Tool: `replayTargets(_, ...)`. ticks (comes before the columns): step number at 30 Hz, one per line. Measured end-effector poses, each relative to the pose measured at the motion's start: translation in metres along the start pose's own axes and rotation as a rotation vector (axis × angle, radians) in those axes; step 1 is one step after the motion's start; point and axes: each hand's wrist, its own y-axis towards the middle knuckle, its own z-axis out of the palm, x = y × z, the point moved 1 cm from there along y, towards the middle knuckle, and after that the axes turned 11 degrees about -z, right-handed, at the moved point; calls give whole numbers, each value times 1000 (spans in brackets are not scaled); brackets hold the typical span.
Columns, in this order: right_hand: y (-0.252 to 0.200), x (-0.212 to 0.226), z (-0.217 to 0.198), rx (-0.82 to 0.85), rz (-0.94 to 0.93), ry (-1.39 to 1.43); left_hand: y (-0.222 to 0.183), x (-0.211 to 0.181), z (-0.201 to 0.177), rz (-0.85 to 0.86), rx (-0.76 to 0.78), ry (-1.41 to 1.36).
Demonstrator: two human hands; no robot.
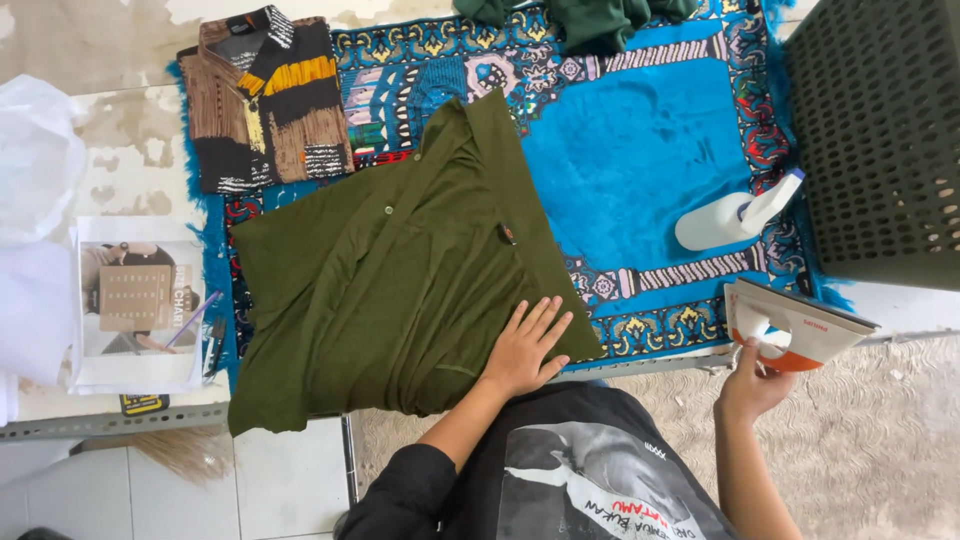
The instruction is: A person irons a green garment on a patterned mat and then folds it.
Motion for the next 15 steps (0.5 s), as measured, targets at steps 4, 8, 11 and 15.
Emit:
replayTargets(4,7,0,-4,89,0,25,-13,4,-11,-155,-124,-7)
replayTargets(8,-7,-17,-41,267,-148,-243,-24,19,-11,-250,-166,70)
replayTargets(11,-23,45,-47,638,22,-451,-31,20,-2,-238,-133,108)
replayTargets(15,-43,99,16,1008,28,-234,-30,21,20,-209,-208,86)
